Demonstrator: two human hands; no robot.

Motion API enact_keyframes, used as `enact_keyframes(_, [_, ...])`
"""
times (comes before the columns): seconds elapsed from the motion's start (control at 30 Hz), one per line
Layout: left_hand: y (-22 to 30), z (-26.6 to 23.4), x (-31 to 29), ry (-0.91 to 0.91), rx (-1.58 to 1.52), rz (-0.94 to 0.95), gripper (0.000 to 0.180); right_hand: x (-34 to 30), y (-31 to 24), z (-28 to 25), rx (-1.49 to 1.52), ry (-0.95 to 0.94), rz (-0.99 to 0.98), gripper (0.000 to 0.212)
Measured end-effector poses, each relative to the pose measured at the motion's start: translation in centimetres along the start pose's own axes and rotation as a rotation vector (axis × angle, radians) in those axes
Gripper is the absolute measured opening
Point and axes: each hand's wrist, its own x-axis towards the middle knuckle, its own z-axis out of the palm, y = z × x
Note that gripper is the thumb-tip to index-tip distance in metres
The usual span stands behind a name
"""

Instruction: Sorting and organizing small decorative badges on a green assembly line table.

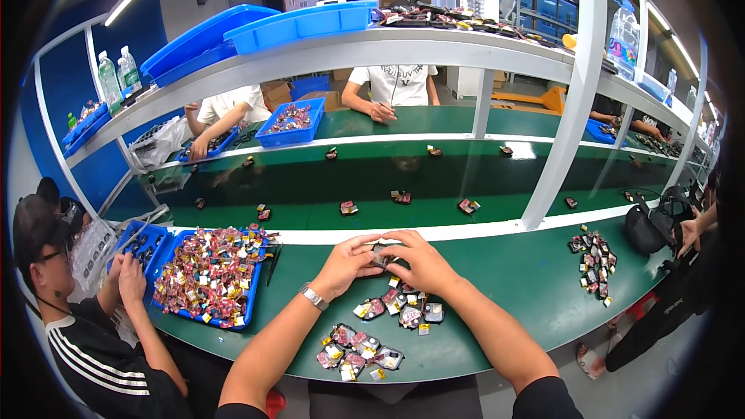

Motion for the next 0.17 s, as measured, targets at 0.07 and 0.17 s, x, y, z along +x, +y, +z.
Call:
enact_keyframes(0.07, [-0.3,0.1,0.2,0.034,-0.001,-0.005,0.037,0.2,0.3,0.3,0.034,0.016,0.029,0.018])
enact_keyframes(0.17, [-1.3,-0.5,0.6,-0.029,-0.023,-0.013,0.033,0.6,0.9,0.9,0.019,0.041,0.005,0.016])
